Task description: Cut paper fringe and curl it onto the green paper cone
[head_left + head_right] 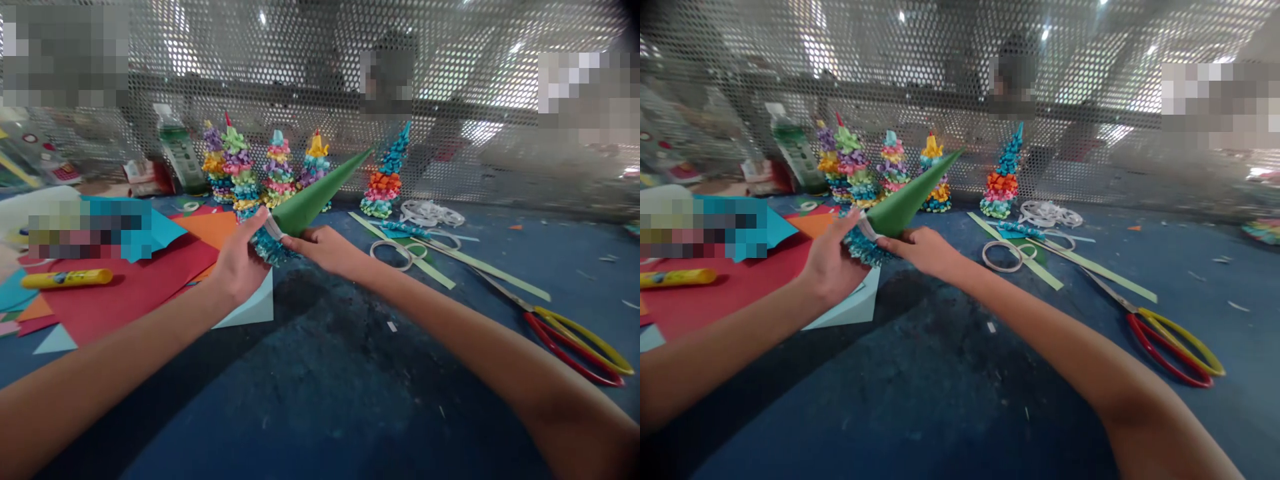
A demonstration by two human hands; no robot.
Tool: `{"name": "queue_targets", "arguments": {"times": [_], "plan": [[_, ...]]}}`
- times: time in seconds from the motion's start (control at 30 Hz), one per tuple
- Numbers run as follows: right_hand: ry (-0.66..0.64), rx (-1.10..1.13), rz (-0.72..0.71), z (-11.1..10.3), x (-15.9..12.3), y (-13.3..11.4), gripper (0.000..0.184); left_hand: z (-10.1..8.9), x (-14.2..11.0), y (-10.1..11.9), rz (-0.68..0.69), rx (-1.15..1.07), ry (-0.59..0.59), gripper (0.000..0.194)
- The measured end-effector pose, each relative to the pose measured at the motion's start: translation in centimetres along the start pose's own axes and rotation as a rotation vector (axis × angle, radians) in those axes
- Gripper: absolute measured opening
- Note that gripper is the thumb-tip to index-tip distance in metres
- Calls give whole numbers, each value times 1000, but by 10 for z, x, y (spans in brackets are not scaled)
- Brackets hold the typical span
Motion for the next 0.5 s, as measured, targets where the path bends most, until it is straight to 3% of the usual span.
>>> {"name": "queue_targets", "arguments": {"times": [0.17,0.23,0.37,0.5], "plan": [[-27,15,-48,5,-5,-8,42,6,-6,2,-3,-25,-30,34],[-10,78,-58,10,-7,-13,48,10,-10,2,-6,-40,-69,34],[91,212,12,14,-7,-14,50,19,-19,5,-17,-73,-147,39],[209,348,61,-2,3,-4,50,23,-23,4,-54,-79,-243,41]]}}
Point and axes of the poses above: each hand's wrist, its own x-axis towards the middle knuckle, its own z-axis out of the palm, y = z × x, the point moved 5 cm from there along x, towards the middle knuckle, and after that the axes turned 7 degrees about y, right-handed, at the moved point
